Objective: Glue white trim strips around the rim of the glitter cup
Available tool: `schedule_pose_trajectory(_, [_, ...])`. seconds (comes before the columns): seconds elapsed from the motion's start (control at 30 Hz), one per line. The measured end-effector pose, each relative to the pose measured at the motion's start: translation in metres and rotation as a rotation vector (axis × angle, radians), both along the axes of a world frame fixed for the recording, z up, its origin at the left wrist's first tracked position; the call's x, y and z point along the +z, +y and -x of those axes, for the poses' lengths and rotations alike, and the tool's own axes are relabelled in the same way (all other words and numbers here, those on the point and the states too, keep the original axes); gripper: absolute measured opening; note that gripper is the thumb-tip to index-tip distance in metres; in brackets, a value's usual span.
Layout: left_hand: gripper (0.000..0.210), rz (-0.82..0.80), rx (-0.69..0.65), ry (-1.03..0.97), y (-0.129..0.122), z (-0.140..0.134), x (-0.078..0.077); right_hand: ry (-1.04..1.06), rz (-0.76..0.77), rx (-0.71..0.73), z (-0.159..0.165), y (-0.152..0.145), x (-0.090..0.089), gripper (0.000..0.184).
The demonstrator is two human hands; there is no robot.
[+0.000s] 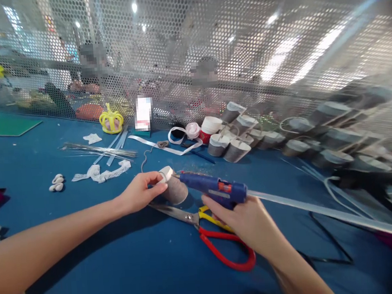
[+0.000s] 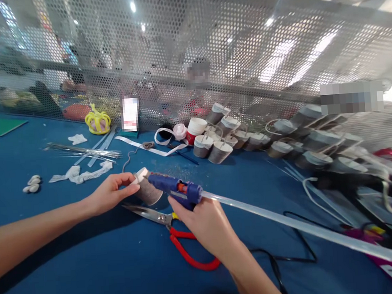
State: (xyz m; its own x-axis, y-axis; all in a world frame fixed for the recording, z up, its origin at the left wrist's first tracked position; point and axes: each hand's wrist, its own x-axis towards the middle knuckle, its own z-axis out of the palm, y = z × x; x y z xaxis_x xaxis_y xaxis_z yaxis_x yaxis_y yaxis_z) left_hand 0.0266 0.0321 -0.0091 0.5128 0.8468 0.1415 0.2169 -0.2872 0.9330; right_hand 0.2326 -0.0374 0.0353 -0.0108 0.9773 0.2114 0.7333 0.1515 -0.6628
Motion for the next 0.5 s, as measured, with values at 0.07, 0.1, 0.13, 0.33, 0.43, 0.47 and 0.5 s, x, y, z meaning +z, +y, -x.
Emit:
schedule_pose_trajectory(0.07, [0.016, 0.003, 0.003, 0.007, 0.0, 0.0, 0.001, -0.034, -0.021, 0.014, 0.004, -0.001, 0.003, 0.012])
schedule_pose_trajectory(0.1, [0.016, -0.003, 0.004, 0.012, 0.0, 0.0, 0.001, -0.057, -0.035, 0.013, 0.006, -0.002, 0.005, 0.012])
schedule_pose_trajectory(0.13, [0.016, -0.013, 0.004, 0.018, 0.0, 0.0, 0.001, -0.082, -0.044, 0.005, 0.009, -0.003, 0.006, 0.013])
schedule_pose_trajectory(0.33, [0.016, -0.03, -0.006, 0.025, 0.0, 0.0, 0.001, -0.165, -0.029, -0.044, 0.016, -0.004, 0.001, 0.016])
schedule_pose_trajectory(0.43, [0.015, -0.015, -0.007, 0.017, 0.0, 0.0, 0.001, -0.182, -0.031, -0.056, 0.016, -0.004, 0.003, 0.017])
schedule_pose_trajectory(0.47, [0.015, -0.014, -0.009, 0.013, 0.0, 0.0, 0.001, -0.188, -0.028, -0.058, 0.017, -0.004, 0.004, 0.017])
schedule_pose_trajectory(0.5, [0.015, -0.016, -0.009, 0.01, 0.0, 0.0, 0.001, -0.192, -0.026, -0.057, 0.018, -0.005, 0.006, 0.017])
